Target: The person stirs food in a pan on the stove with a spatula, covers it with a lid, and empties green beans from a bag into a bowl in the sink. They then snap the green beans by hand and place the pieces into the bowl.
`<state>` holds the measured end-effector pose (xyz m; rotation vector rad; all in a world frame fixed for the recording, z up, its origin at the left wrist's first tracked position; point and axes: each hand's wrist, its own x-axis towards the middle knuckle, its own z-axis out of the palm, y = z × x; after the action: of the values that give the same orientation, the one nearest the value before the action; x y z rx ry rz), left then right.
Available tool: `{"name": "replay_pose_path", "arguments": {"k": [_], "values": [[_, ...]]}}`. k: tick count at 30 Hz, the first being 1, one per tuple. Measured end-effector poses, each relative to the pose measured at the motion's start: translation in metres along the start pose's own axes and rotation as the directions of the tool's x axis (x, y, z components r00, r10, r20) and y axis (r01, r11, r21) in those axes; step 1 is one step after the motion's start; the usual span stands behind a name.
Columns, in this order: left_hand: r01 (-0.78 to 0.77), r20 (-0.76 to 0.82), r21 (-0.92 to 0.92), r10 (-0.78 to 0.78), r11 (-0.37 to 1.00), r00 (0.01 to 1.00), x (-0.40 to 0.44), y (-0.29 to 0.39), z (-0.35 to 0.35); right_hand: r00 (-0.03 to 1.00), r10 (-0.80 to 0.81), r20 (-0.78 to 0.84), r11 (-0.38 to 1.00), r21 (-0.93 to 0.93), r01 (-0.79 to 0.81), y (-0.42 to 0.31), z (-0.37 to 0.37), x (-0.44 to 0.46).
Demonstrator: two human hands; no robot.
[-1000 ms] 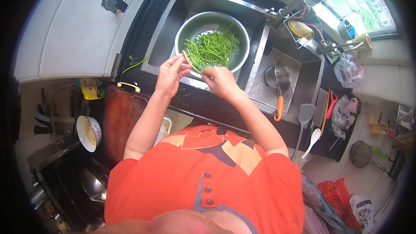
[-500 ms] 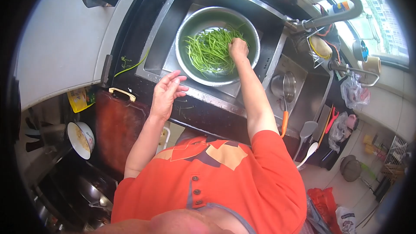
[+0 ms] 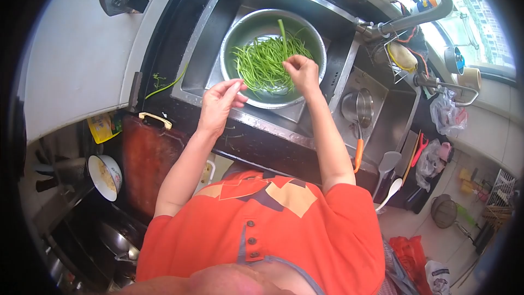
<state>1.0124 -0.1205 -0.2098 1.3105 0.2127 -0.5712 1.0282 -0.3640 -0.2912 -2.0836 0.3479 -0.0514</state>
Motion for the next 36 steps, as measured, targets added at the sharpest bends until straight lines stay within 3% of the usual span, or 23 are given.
{"name": "replay_pose_path", "arguments": {"k": [3,7,10,12,13,14,15,17,18,19,20,21,26,32,36], "values": [[-0.110,-0.011,-0.032,0.109,0.993,0.994,0.004,0.019,0.024,0.975,-0.220,0.025,0.973,-0.071,0.221,-0.060,-0.012,-0.045],[-0.208,0.036,-0.119,0.214,0.971,0.976,-0.005,0.036,0.040,0.850,-0.524,0.059,0.831,-0.186,0.525,-0.092,-0.018,-0.082],[-0.221,0.050,-0.152,0.231,0.963,0.972,-0.018,0.039,0.042,0.839,-0.540,0.068,0.806,-0.242,0.539,-0.101,-0.026,-0.098],[-0.295,0.070,-0.086,0.301,0.952,0.951,-0.033,0.042,0.046,0.900,-0.424,0.102,0.899,-0.075,0.432,-0.116,-0.038,-0.109],[-0.356,0.087,-0.025,0.357,0.934,0.930,-0.041,0.042,0.048,0.899,-0.428,0.094,0.897,-0.079,0.435,-0.126,-0.046,-0.114],[-0.445,0.113,0.032,0.439,0.895,0.891,-0.048,0.039,0.048,0.932,-0.352,0.085,0.933,0.112,0.342,-0.139,-0.054,-0.120],[-0.554,0.149,0.136,0.535,0.822,0.831,-0.054,0.038,0.047,0.958,-0.272,0.092,0.925,0.298,0.235,-0.152,-0.061,-0.126],[-0.764,0.298,0.469,0.735,0.443,0.609,-0.067,0.048,0.046,0.971,-0.203,0.129,0.871,0.476,0.119,-0.171,-0.072,-0.134],[-0.771,0.301,0.462,0.740,0.439,0.602,-0.073,0.052,0.048,0.967,-0.204,0.151,0.856,0.506,0.102,-0.173,-0.075,-0.137],[-0.805,0.347,0.498,0.776,0.323,0.526,-0.080,0.055,0.050,0.962,-0.209,0.175,0.840,0.536,0.085,-0.175,-0.078,-0.139],[-0.824,0.393,0.529,0.802,0.204,0.450,-0.084,0.057,0.051,0.962,-0.214,0.171,0.842,0.532,0.093,-0.177,-0.080,-0.142],[-0.827,0.392,0.525,0.806,0.200,0.444,-0.086,0.058,0.050,0.960,-0.205,0.193,0.839,0.540,0.071,-0.179,-0.082,-0.146],[-0.786,0.542,0.611,0.775,-0.098,0.324,-0.097,0.059,0.047,0.954,-0.151,0.258,0.837,0.547,-0.015,-0.186,-0.098,-0.160],[-0.768,0.607,0.610,0.738,-0.194,0.295,-0.102,0.056,0.046,0.947,-0.096,0.307,0.872,0.485,-0.069,-0.187,-0.102,-0.167],[-0.780,0.575,0.607,0.761,-0.150,0.301,-0.102,0.051,0.048,0.964,-0.058,0.261,0.853,0.514,-0.088,-0.183,-0.090,-0.168]]}}
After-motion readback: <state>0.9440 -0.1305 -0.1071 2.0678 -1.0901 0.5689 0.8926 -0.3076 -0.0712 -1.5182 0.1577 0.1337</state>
